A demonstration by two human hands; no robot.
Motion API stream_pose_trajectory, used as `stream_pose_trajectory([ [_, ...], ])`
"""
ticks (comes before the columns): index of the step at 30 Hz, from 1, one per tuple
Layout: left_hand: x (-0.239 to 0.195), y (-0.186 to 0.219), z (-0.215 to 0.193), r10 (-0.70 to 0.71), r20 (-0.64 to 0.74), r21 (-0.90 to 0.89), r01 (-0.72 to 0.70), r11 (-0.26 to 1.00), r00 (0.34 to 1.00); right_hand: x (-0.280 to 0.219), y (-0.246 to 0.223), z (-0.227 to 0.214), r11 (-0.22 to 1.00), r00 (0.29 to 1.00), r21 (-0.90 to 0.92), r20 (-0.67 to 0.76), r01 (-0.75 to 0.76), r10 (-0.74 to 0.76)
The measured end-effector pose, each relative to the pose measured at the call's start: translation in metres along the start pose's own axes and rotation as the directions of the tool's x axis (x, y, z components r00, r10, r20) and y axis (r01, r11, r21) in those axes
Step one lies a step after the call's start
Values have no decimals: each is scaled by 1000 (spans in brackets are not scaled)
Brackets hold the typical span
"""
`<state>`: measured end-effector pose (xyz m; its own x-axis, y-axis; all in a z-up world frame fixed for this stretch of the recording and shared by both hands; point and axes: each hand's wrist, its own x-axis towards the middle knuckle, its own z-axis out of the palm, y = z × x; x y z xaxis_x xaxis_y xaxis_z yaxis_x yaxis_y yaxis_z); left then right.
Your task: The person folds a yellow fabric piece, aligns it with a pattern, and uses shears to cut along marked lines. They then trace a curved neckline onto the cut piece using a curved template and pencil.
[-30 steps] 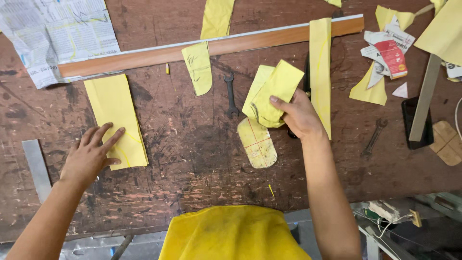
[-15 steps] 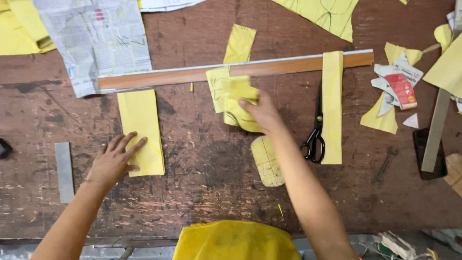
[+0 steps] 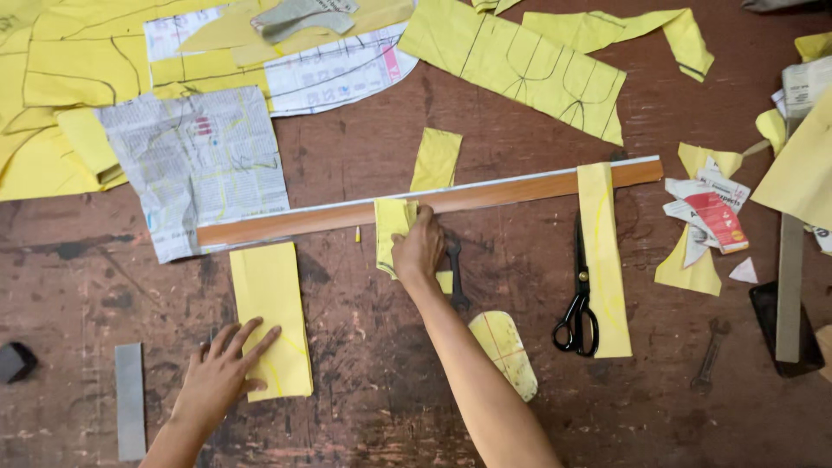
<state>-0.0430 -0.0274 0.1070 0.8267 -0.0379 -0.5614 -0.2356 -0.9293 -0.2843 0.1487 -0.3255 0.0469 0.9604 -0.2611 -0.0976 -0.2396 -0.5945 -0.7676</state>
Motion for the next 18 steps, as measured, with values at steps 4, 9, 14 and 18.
stream_pose_trajectory([
  [4, -2, -1, -1, 3, -10, 1, -3, 1000, 1000, -4, 19, 15, 996, 998, -62, 16, 60, -59],
  [9, 17, -4, -9, -8, 136, 80, -2, 997, 991, 52, 8, -20, 973, 979, 122, -70, 198, -191],
  [14, 16, -12, 32, -7, 117, 81, -2, 997, 993, 117, -8, -50, 998, 997, 22, -40, -65, 66],
  [18, 44, -24, 84, -11, -44, 60, 13, 998, 999, 144, -22, -35, 923, 972, -305, -92, -232, 214],
])
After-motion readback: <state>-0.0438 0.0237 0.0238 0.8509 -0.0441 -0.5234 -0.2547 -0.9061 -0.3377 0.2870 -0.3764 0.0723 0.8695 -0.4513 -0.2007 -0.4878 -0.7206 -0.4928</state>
